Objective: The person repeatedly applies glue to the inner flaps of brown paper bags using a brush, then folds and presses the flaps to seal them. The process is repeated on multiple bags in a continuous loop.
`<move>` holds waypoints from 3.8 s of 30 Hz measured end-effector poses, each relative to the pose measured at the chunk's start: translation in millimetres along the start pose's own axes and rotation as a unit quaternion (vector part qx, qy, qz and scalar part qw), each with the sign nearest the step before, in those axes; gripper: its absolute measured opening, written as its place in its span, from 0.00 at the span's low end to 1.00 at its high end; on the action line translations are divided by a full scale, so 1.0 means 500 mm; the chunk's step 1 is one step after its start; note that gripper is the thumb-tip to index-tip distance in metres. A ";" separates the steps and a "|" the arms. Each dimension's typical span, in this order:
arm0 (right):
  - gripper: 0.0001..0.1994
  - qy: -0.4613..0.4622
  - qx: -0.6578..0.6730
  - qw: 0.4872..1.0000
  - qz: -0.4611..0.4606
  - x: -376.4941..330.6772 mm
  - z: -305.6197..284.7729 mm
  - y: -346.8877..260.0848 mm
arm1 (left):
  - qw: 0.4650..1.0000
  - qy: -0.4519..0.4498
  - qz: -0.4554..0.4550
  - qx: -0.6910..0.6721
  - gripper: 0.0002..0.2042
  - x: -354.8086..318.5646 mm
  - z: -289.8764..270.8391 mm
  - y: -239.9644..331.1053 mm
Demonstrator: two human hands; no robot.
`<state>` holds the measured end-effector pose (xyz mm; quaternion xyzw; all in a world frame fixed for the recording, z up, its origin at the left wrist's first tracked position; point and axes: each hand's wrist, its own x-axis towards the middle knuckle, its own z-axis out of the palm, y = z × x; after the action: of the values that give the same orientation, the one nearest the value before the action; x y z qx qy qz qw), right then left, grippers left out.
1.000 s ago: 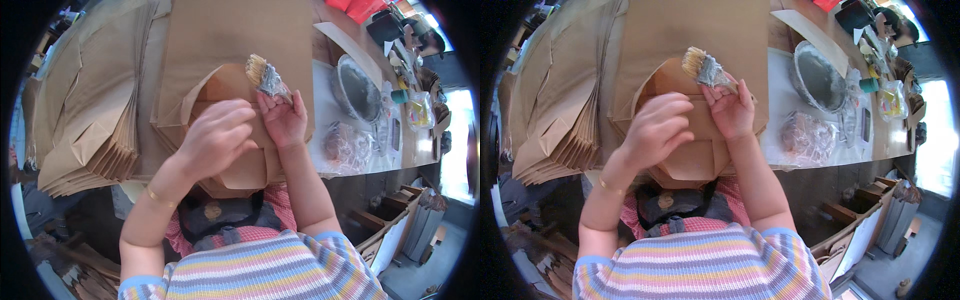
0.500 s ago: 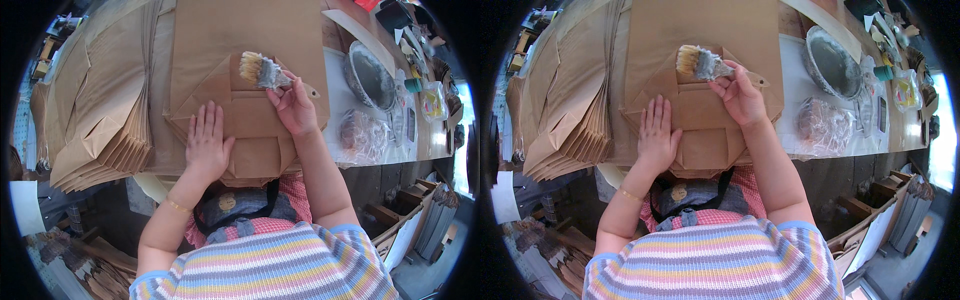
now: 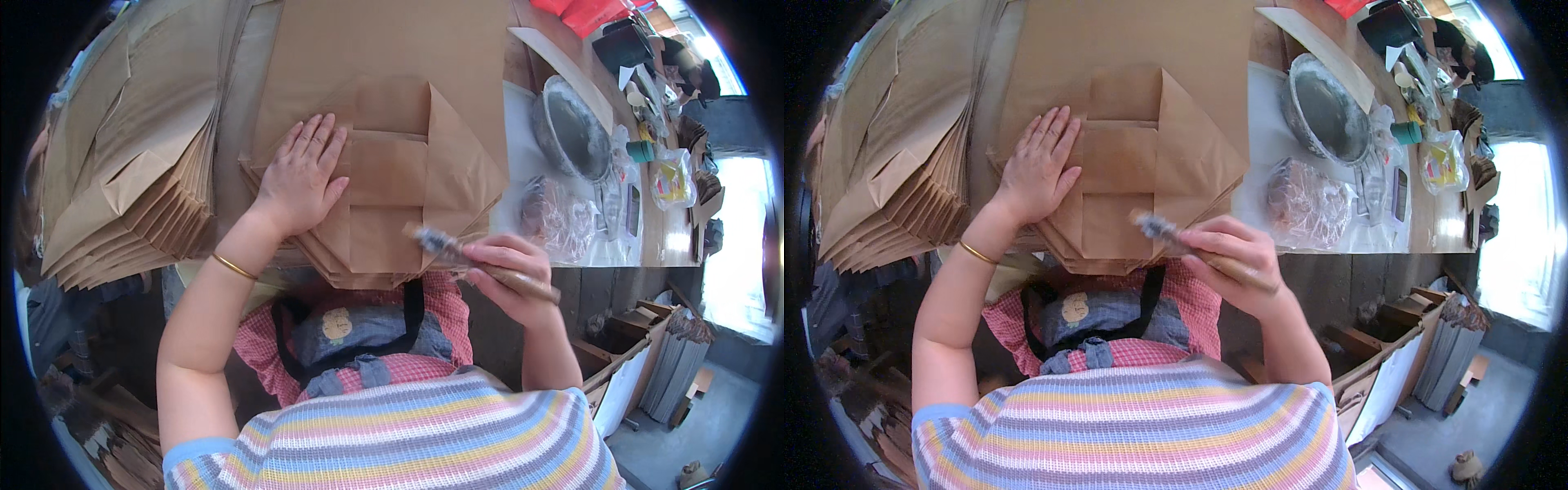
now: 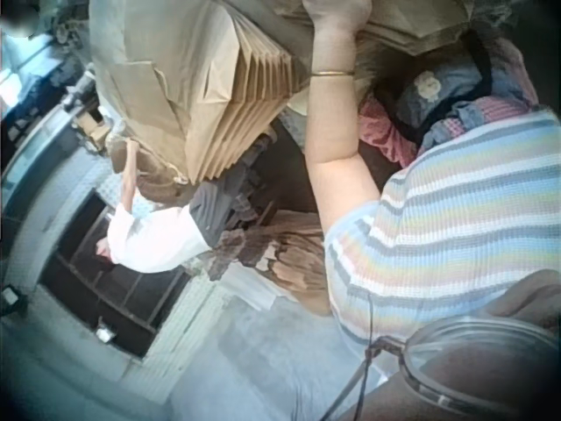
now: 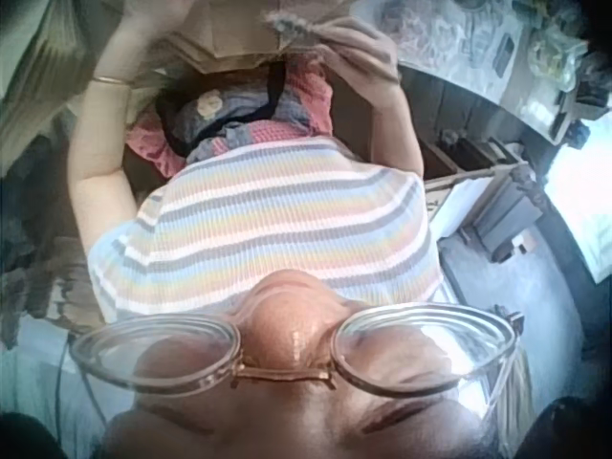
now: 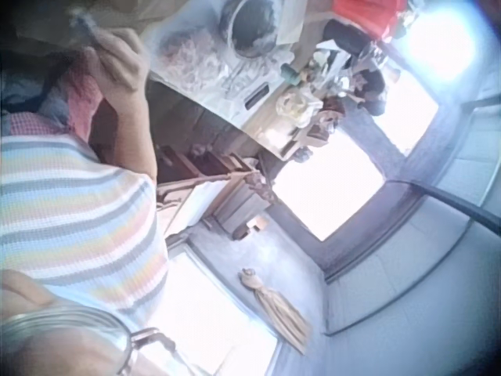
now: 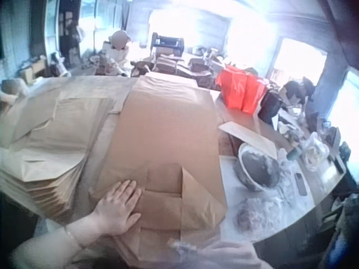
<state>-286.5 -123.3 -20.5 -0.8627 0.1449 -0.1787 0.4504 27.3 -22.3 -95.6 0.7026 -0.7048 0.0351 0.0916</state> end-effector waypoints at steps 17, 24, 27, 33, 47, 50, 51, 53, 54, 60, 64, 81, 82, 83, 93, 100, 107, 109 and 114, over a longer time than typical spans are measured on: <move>0.14 -0.080 0.034 0.990 -0.114 0.036 0.081 -0.039 | 0.998 0.039 0.043 -0.023 0.28 0.013 -0.011 -0.016; 0.14 -0.156 -0.123 0.965 -0.173 0.184 0.128 -0.030 | 0.970 0.099 0.040 -0.218 0.16 0.033 0.020 -0.052; 0.14 -0.204 -0.122 0.960 -0.149 0.145 0.132 -0.035 | 0.979 0.115 0.038 -0.164 0.16 0.023 0.024 -0.046; 0.13 -0.189 -0.129 0.965 -0.131 0.048 0.119 -0.041 | 0.987 0.133 0.032 -0.085 0.16 0.024 0.027 -0.027; 0.11 -0.070 -0.139 0.982 -0.106 -0.031 0.105 -0.043 | 0.988 0.117 0.035 -0.092 0.16 0.039 0.013 -0.029; 0.08 -0.079 0.066 0.994 -0.038 0.019 0.038 -0.051 | 0.988 0.112 0.030 -0.098 0.16 0.037 0.007 -0.024; 0.07 -0.080 0.085 0.993 0.005 0.048 -0.012 -0.061 | 0.989 0.109 0.027 -0.095 0.16 0.034 0.001 -0.026; 0.07 0.076 0.004 0.995 -0.064 0.093 -0.070 -0.029 | 0.990 0.099 0.024 -0.100 0.16 0.028 -0.003 -0.021; 0.06 0.135 0.016 0.991 0.022 0.121 -0.094 -0.012 | 0.991 0.094 0.021 -0.097 0.16 0.025 -0.009 -0.024; 0.07 0.134 0.068 0.957 0.248 0.279 -0.110 0.143 | 0.991 0.075 0.026 -0.104 0.17 0.044 -0.010 -0.013; 0.06 0.128 0.049 0.964 0.230 0.345 -0.107 0.172 | 0.993 0.065 0.018 -0.100 0.17 0.035 -0.017 -0.019; 0.08 0.083 0.038 0.970 0.223 0.480 0.054 0.105 | 0.974 0.123 -0.014 -0.189 0.14 0.029 -0.020 -0.025; 0.08 0.086 0.000 0.970 0.227 0.486 0.043 0.095 | 0.974 0.126 -0.012 -0.189 0.14 0.030 -0.020 -0.026; 0.08 0.100 -0.043 0.969 0.224 0.485 0.030 0.082 | 0.973 0.129 -0.010 -0.189 0.13 0.032 -0.020 -0.025; 0.21 0.142 -0.277 0.950 0.028 0.058 -0.147 0.049 | 0.982 0.132 -0.020 -0.137 0.15 0.025 -0.009 -0.018; 0.23 0.049 -0.543 0.837 0.052 -0.145 -0.283 0.149 | 0.991 0.024 -0.030 -0.127 0.15 0.045 -0.040 -0.012; 0.15 0.134 -0.181 0.973 0.059 0.149 -0.088 0.194 | 0.930 -0.097 -0.199 -0.294 0.21 0.171 -0.097 -0.092; 0.10 0.013 -0.035 0.964 0.263 0.242 -0.112 0.203 | 0.904 -0.184 -0.239 -0.302 0.15 0.180 -0.115 -0.122; 0.08 -0.110 -0.105 0.976 0.159 0.259 -0.136 0.216 | 0.961 -0.133 -0.098 -0.223 0.06 0.145 -0.107 -0.107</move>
<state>-210.2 -285.8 -51.1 -0.8854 0.2471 0.0076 0.3935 85.3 -84.4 -34.3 0.7283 -0.6283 -0.2256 0.1543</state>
